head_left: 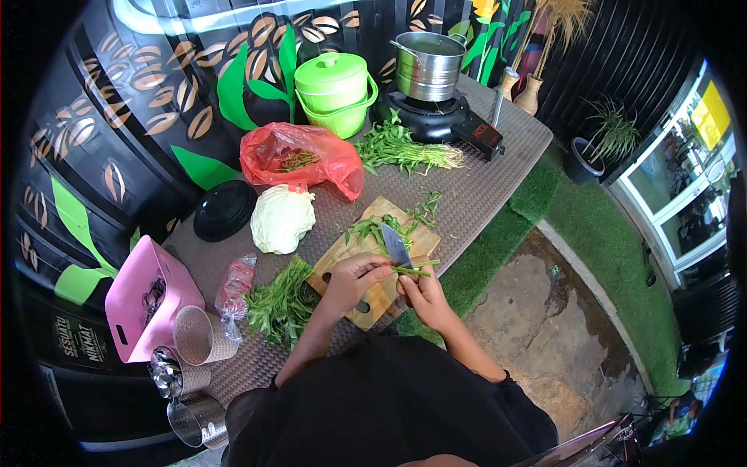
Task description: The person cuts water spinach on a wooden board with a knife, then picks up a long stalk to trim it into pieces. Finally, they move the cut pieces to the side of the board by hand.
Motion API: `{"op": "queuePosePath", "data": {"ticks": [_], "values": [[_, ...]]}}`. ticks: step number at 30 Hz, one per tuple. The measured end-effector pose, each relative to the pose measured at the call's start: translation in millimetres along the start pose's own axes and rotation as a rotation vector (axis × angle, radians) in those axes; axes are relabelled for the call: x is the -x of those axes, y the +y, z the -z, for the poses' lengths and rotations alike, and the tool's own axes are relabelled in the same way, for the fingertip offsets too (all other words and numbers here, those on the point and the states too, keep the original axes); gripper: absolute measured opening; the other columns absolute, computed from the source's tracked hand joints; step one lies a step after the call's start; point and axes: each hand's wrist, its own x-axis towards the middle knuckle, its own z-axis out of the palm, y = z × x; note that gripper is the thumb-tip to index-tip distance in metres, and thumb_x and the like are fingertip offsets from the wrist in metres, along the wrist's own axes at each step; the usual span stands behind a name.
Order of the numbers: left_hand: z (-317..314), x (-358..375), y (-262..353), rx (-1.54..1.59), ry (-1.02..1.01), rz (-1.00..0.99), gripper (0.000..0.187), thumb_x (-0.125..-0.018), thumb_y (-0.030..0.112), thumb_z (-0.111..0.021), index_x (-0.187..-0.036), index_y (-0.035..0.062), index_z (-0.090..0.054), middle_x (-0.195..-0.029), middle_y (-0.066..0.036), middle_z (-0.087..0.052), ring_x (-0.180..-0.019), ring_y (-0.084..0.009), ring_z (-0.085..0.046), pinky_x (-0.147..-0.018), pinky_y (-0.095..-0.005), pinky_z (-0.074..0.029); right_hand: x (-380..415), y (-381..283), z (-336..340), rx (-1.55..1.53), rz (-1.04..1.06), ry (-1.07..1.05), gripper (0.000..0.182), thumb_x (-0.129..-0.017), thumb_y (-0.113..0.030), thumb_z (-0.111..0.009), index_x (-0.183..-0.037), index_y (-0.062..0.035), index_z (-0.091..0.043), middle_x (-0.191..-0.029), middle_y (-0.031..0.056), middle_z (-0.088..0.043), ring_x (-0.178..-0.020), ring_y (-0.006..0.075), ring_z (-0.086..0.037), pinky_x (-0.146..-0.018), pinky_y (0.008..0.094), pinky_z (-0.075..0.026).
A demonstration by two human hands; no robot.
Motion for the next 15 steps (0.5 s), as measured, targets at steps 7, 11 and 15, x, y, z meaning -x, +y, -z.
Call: {"op": "queuePosePath", "data": {"ticks": [7, 11, 15], "values": [[9, -2, -7, -0.146, -0.069, -0.036, 0.018, -0.091, 0.005, -0.071, -0.108, -0.0035, -0.069, -0.101, -0.005, -0.069, -0.091, -0.0096, -0.064, -0.081, -0.0239, -0.050, 1, -1, 0, -0.089, -0.004, 0.015, 0.015, -0.104, -0.006, -0.048, -0.115, -0.0021, -0.039, -0.084, 0.0019, -0.052, -0.073, 0.0079, -0.048, -0.061, 0.0254, -0.043], [9, -2, -6, -0.237, -0.067, -0.099, 0.016, -0.090, 0.004, -0.071, -0.105, -0.0036, -0.070, -0.100, -0.005, -0.069, -0.091, -0.0107, -0.064, -0.081, -0.0246, -0.050, 1, -1, -1, -0.103, -0.036, 0.012, 0.020, -0.104, -0.006, -0.048, -0.121, -0.0028, -0.039, -0.084, 0.0013, -0.051, -0.073, 0.0075, -0.048, -0.061, 0.0248, -0.042], [10, -2, -5, -0.263, -0.096, -0.116, 0.013, -0.090, 0.003, -0.071, -0.100, -0.0041, -0.069, -0.099, -0.005, -0.069, -0.091, -0.0111, -0.064, -0.082, -0.0251, -0.050, 1, -11, -4, -0.111, -0.117, -0.041, 0.023, -0.104, -0.006, -0.048, -0.125, -0.0037, -0.039, -0.084, 0.0005, -0.051, -0.073, 0.0073, -0.047, -0.063, 0.0239, -0.042]]}}
